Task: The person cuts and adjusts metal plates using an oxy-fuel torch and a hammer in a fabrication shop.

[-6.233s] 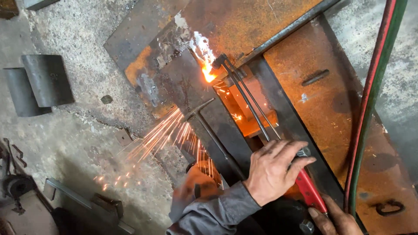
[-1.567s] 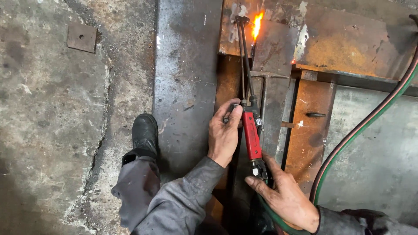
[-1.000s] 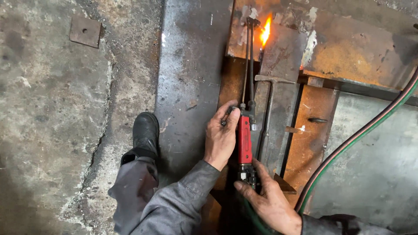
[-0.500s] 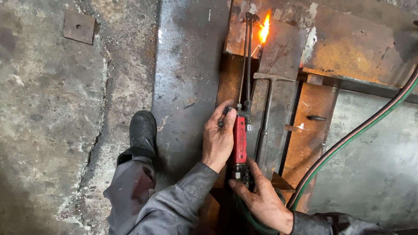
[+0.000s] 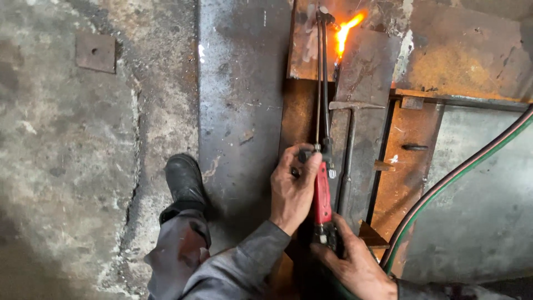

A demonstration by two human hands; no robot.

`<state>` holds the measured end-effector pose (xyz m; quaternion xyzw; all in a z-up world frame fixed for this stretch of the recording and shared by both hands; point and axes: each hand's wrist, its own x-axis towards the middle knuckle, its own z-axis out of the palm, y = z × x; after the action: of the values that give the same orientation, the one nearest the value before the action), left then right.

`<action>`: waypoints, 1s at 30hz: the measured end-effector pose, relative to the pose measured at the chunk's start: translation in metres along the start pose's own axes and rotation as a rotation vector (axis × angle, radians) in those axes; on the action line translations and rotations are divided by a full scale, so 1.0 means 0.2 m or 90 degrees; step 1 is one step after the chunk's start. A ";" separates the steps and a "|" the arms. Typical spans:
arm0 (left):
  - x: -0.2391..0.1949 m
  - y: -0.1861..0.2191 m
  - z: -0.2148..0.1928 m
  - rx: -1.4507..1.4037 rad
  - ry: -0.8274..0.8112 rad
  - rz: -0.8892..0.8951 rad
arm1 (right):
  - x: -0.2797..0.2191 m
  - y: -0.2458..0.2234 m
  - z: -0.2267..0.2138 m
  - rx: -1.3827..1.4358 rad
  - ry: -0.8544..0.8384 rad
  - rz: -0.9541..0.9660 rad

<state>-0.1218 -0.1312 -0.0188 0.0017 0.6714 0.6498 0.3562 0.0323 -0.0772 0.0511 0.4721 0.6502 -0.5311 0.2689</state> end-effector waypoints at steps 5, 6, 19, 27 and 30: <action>0.02 0.05 -0.03 -0.041 -0.096 -0.062 | -0.01 0.12 -0.03 -0.012 0.001 0.008; 0.00 0.04 -0.04 -0.030 -0.096 -0.067 | -0.02 0.05 -0.02 -0.017 0.012 0.042; 0.04 0.13 -0.26 0.081 -0.235 -0.153 | -0.20 0.07 0.28 -0.121 0.107 0.230; 0.16 0.01 -0.43 0.145 -0.191 -0.092 | 0.13 -0.14 0.59 -0.009 0.314 0.031; 0.21 -0.03 -0.54 0.168 -0.194 -0.055 | 0.23 -0.16 0.58 0.027 0.317 -0.015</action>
<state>-0.2026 -0.2071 -0.0541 0.1181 0.6886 0.5322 0.4782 -0.0332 -0.1723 -0.0071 0.5866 0.6903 -0.4151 0.0840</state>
